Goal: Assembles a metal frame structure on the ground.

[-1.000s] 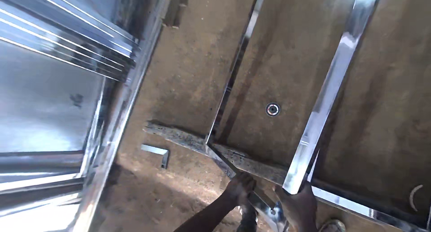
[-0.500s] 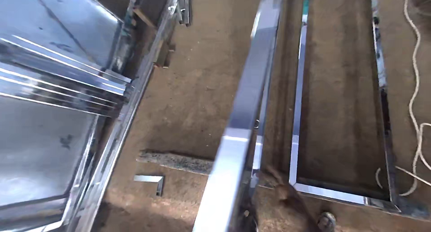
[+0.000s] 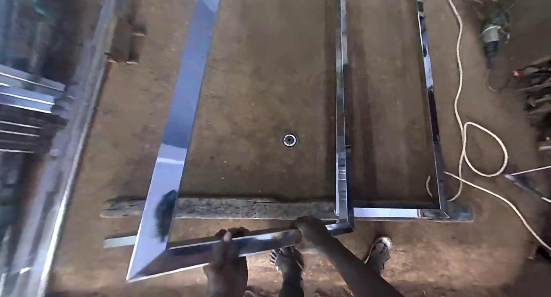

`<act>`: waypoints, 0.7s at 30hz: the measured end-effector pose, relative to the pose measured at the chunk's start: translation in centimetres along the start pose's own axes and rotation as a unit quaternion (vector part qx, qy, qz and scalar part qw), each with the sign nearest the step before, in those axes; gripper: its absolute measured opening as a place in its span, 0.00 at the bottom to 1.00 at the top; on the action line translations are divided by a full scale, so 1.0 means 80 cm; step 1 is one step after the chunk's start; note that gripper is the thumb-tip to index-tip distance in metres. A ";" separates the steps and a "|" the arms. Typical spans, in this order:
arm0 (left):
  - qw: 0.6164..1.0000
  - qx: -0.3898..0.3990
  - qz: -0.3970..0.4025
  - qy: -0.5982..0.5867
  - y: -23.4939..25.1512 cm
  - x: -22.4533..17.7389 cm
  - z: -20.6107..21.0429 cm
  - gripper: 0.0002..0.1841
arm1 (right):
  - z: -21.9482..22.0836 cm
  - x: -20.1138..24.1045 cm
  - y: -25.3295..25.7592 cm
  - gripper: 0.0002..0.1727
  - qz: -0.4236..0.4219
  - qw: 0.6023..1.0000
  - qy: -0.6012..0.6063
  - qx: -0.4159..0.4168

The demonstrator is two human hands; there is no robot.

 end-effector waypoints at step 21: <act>0.888 -0.242 -0.150 0.360 0.183 0.148 -0.063 0.17 | 0.112 -0.059 0.144 0.30 0.008 0.996 -0.084 0.021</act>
Point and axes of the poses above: each hand's wrist, its own y-axis towards the middle knuckle, its own z-axis out of the palm, x = y × z, the point moved 7 cm from there along y, towards the middle knuckle, and after that the axes turned 14 degrees about -x, right-handed, at the moved point
